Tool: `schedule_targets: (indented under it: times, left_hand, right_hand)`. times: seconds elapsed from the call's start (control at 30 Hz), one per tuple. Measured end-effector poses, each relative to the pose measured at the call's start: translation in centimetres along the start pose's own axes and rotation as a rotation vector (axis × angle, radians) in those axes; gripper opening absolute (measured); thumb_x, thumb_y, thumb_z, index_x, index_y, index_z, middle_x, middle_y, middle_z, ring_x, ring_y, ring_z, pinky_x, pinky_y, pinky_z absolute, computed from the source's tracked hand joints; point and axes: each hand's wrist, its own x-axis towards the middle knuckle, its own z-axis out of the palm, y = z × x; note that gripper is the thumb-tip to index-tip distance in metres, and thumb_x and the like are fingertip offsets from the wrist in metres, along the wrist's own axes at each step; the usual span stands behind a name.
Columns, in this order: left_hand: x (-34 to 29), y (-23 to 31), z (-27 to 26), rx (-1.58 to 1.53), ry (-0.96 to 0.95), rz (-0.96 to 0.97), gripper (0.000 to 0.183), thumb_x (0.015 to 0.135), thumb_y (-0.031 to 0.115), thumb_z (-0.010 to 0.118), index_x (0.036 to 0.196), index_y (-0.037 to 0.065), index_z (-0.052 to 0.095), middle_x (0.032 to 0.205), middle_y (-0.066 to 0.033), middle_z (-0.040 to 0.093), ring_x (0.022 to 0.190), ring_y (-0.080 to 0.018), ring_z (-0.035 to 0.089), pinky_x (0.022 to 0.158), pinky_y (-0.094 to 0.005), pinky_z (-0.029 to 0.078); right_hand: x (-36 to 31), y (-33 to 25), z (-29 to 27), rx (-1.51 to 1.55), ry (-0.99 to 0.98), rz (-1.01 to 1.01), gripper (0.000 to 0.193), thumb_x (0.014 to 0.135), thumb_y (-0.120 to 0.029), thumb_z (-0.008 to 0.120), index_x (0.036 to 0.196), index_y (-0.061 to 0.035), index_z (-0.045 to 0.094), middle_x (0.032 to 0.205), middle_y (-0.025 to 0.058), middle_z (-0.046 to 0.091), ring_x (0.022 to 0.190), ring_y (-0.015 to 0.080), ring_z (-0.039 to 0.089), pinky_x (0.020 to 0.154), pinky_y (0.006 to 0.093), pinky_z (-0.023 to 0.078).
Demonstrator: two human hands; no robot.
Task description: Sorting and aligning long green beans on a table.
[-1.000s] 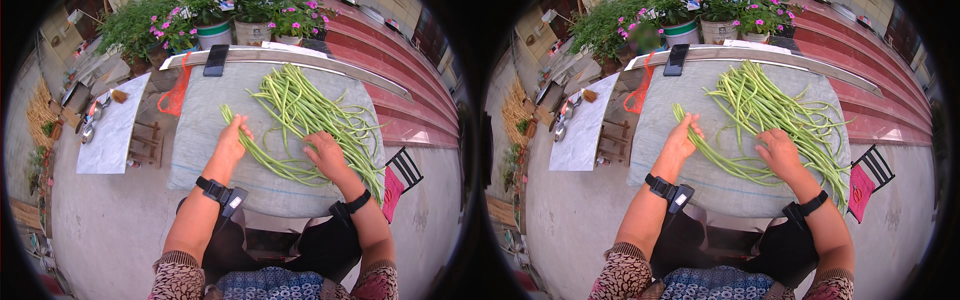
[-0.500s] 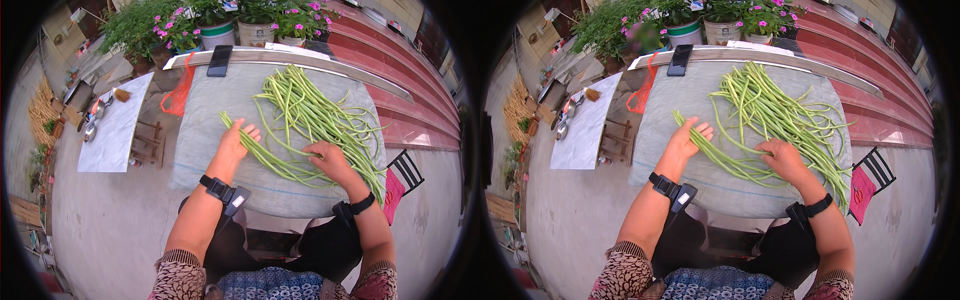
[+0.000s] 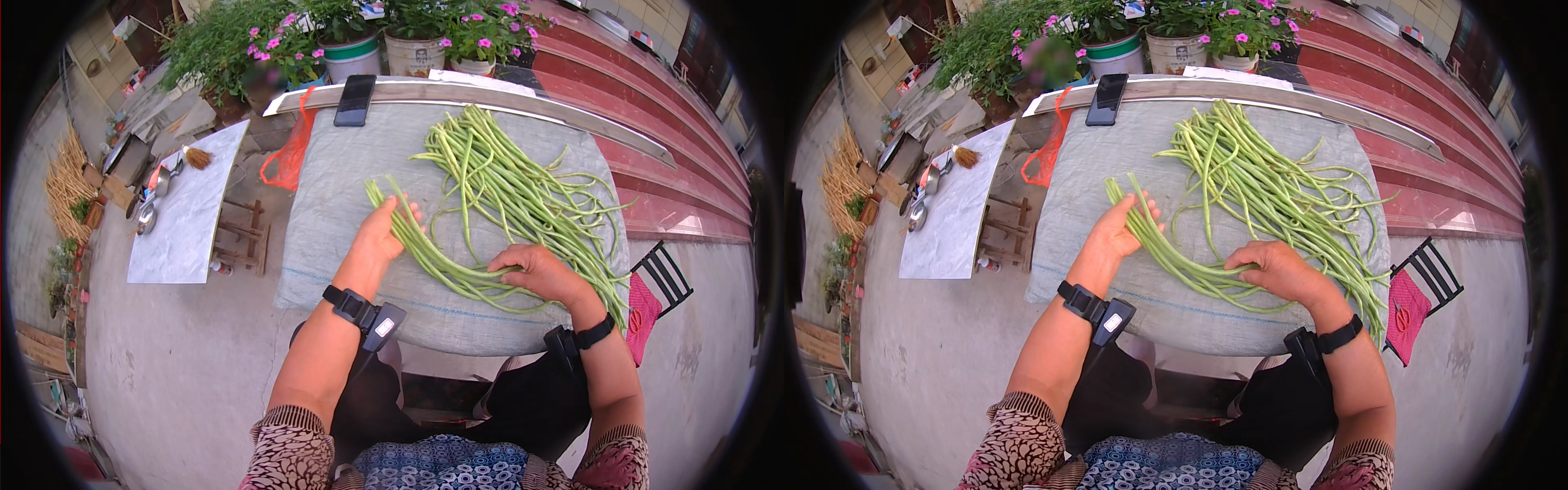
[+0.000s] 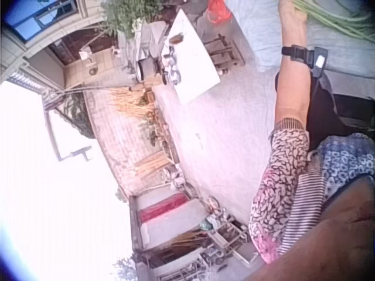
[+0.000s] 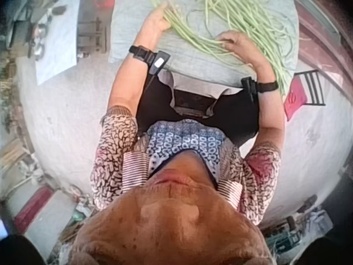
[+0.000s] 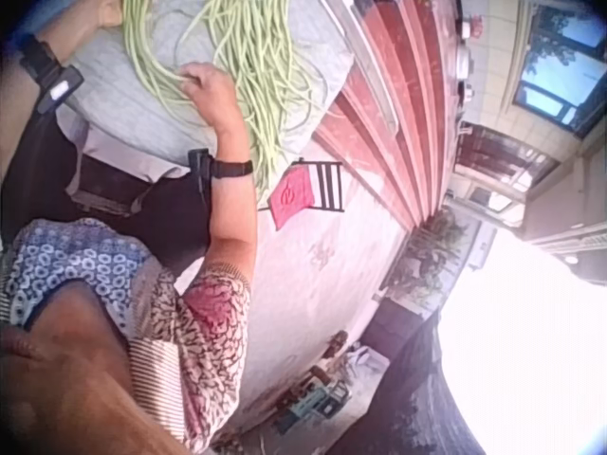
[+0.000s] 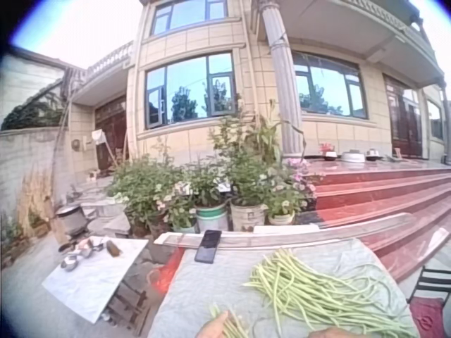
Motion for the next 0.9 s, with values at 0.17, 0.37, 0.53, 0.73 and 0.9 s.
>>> schedule_targets:
  times: [0.17, 0.37, 0.53, 0.73, 0.9]
  left_hand:
    - [-1.9, 0.0, 1.7, -0.078, -0.060, 0.025, 0.028, 0.097, 0.029, 0.041, 0.115, 0.010, 0.049, 0.105, -0.0102, 0.055, 0.086, -0.0239, 0.054, 0.081, -0.0448, 0.048]
    - [-2.1, -0.2, 2.4, 0.023, -0.073, 0.128, 0.029, 0.097, 0.030, 0.040, 0.118, 0.013, 0.049, 0.088, -0.0058, 0.050, 0.079, -0.0210, 0.052, 0.078, -0.0425, 0.049]
    - [-1.7, 0.5, 1.2, 0.007, -0.073, 0.153, 0.026, 0.096, 0.029, 0.042, 0.114, 0.011, 0.049, 0.086, -0.0058, 0.051, 0.074, -0.0222, 0.054, 0.074, -0.0420, 0.050]
    - [-1.1, -0.1, 2.4, -0.044, -0.092, 0.134, 0.024, 0.095, 0.028, 0.044, 0.110, 0.009, 0.047, 0.096, -0.0129, 0.057, 0.078, -0.0271, 0.059, 0.070, -0.0438, 0.051]
    - [-1.5, 0.1, 2.7, 0.007, -0.078, 0.168, 0.026, 0.095, 0.028, 0.042, 0.109, 0.006, 0.046, 0.097, -0.0139, 0.058, 0.073, -0.0274, 0.059, 0.065, -0.0422, 0.051]
  right_hand:
    - [-0.2, 0.9, 0.0, -0.039, -0.052, 0.028, 0.023, 0.073, 0.000, 0.063, 0.096, -0.0021, 0.063, 0.088, 0.0093, 0.063, 0.084, 0.0228, 0.060, 0.079, 0.0301, 0.047]
    - [-0.4, 1.4, -0.3, -0.029, -0.070, 0.078, 0.022, 0.074, -0.002, 0.064, 0.096, -0.0022, 0.063, 0.088, 0.0079, 0.063, 0.084, 0.0196, 0.059, 0.079, 0.0287, 0.046]
    - [0.9, -0.3, 0.3, 0.108, 0.065, 0.160, 0.025, 0.082, -0.015, 0.065, 0.103, -0.0021, 0.062, 0.089, 0.0078, 0.062, 0.082, 0.0155, 0.058, 0.074, 0.0285, 0.047]
    - [3.1, 0.4, 0.3, -0.018, 0.276, 0.147, 0.037, 0.080, -0.009, 0.063, 0.115, -0.0043, 0.055, 0.106, 0.0131, 0.059, 0.086, 0.0211, 0.059, 0.077, 0.0321, 0.048]
    - [7.5, -0.8, -0.9, -0.158, 0.243, 0.080, 0.046, 0.079, -0.015, 0.064, 0.123, -0.0071, 0.051, 0.108, 0.0126, 0.058, 0.091, 0.0214, 0.058, 0.080, 0.0331, 0.047]
